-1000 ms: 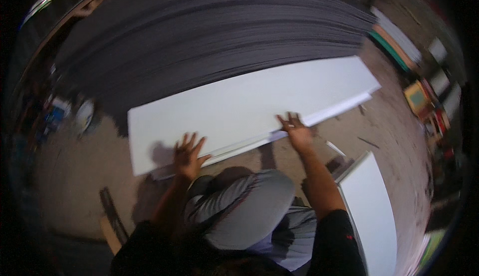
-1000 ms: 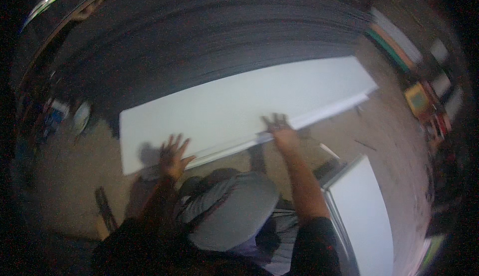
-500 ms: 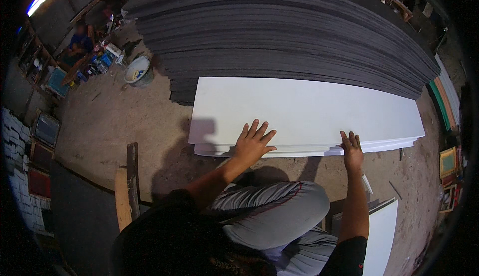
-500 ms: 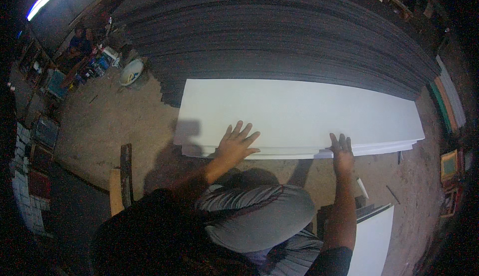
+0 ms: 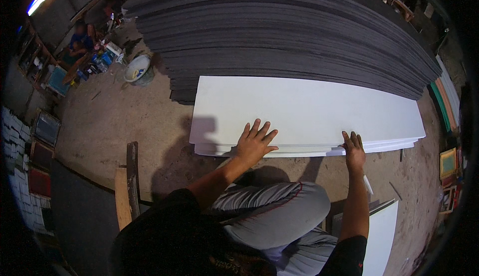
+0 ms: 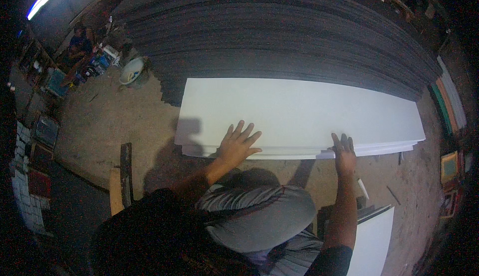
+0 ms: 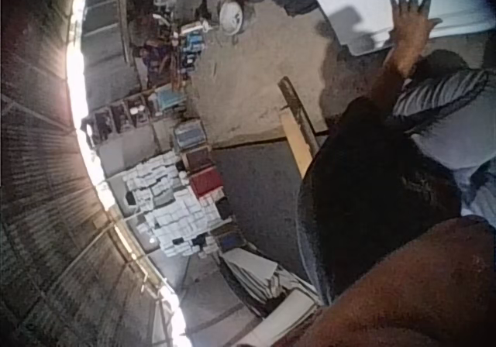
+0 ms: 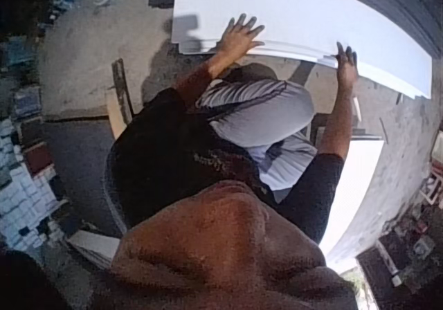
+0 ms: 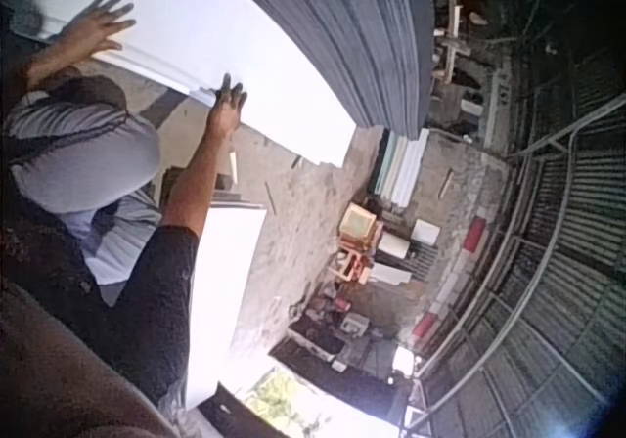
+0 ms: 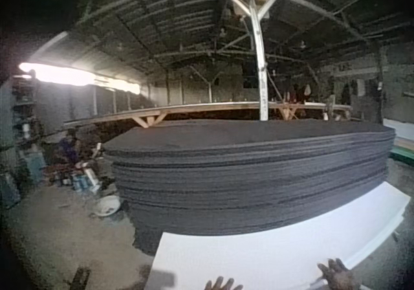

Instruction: The person repeatedly picks up individual white boards from a pile and places them onto a growing stack. The task involves handling the boards one at a time and aligning them as they are stacked.

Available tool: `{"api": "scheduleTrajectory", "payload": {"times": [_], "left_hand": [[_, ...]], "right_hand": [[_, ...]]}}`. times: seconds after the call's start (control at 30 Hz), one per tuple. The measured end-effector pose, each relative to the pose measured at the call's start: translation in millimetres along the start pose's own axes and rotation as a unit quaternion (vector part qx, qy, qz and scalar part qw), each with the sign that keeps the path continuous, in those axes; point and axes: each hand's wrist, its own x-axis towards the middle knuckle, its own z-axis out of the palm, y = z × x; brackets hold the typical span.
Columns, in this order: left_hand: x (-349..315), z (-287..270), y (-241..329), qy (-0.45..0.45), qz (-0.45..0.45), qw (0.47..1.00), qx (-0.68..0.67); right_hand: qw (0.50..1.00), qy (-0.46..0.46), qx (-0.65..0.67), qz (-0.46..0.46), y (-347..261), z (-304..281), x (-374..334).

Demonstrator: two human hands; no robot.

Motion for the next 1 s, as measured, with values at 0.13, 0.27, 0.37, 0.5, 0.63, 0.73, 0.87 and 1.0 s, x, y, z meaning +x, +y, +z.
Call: {"api": "scheduleTrajectory", "payload": {"times": [0.13,0.27,0.37,0.5,0.63,0.73,0.87,1.0], "left_hand": [[-0.3,-0.9,0.3,0.004,0.004,1.0,0.004],[-0.6,1.4,0.8,0.0,-0.004,1.0,-0.018],[1.6,3.1,5.2,0.003,-0.002,1.0,-0.024],[1.5,3.3,9.3,-0.003,-0.005,1.0,-0.026],[1.5,5.6,10.8,-0.003,-0.016,0.999,-0.033],[3.2,5.3,10.5,0.003,-0.01,0.999,-0.035],[3.6,3.7,7.1,-0.009,-0.003,1.0,-0.022],[7.3,-7.9,5.1,-0.027,0.0,0.999,-0.024]], "right_hand": [[1.0,0.028,-0.009,-0.008,9.1,10.8,-4.2],[0.999,0.042,-0.016,-0.017,9.3,12.4,-6.9],[0.999,0.046,-0.018,-0.014,16.1,16.4,-12.2],[0.999,0.038,-0.01,-0.001,12.6,10.4,-10.8],[1.0,0.02,-0.008,0.001,9.0,8.1,-11.4],[1.0,0.019,0.0,0.006,12.0,12.9,-16.1],[0.999,-0.015,0.033,0.033,0.2,-1.5,-10.2],[0.999,-0.01,0.01,0.042,3.2,7.9,-11.4]]}}
